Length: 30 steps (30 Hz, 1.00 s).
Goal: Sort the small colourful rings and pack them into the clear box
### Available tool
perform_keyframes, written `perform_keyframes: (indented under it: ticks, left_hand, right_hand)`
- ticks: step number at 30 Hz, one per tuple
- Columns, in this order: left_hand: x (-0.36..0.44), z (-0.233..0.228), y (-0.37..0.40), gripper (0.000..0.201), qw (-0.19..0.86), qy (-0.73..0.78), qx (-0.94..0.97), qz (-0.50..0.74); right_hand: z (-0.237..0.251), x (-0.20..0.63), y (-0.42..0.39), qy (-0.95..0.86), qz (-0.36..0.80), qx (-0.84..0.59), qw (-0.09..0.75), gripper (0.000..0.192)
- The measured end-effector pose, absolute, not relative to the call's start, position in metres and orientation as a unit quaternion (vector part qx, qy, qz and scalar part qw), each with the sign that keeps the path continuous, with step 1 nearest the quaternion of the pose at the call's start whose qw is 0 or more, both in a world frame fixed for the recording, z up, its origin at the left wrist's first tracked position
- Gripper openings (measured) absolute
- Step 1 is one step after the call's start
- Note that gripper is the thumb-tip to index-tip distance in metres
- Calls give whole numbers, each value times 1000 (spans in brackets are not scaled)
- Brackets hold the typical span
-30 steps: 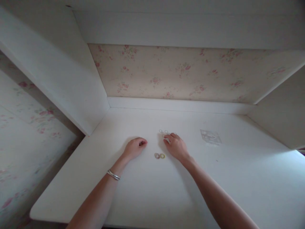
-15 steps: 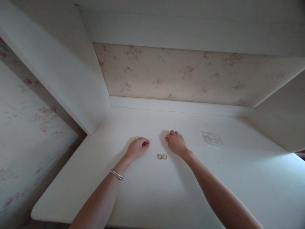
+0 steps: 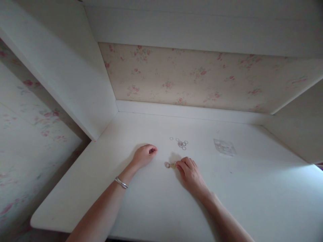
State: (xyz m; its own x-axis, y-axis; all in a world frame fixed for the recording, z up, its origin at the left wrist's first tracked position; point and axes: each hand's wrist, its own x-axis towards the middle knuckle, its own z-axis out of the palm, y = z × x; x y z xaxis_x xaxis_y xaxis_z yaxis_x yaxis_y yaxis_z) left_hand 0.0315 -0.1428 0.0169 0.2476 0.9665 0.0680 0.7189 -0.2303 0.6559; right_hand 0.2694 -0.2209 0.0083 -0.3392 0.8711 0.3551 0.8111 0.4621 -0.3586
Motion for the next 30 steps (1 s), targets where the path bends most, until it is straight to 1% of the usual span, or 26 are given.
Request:
perform_keyframes:
  ticks: [6, 13, 19, 21, 26, 30]
  left_hand:
    - [32, 18, -144, 19, 254, 568, 746, 236]
    - [32, 16, -142, 19, 253, 568, 747, 233]
    - [32, 16, -142, 18, 246, 567, 751, 233]
    - [32, 16, -142, 18, 247, 567, 751, 232]
    - [33, 16, -142, 18, 248, 569, 749, 232]
    - [32, 15, -141, 18, 244, 566, 753, 232]
  right_hand:
    - [8, 268, -218, -830, 63, -498, 243, 20]
    - [9, 269, -218, -838, 70, -479, 253, 17]
    - [9, 268, -220, -842, 64, -481, 235, 17]
    - [9, 268, -220, -839, 70, -482, 244, 18]
    - [10, 271, -217, -796, 96, -516, 303, 20]
    - [11, 279, -211, -740, 128, -583, 310, 23]
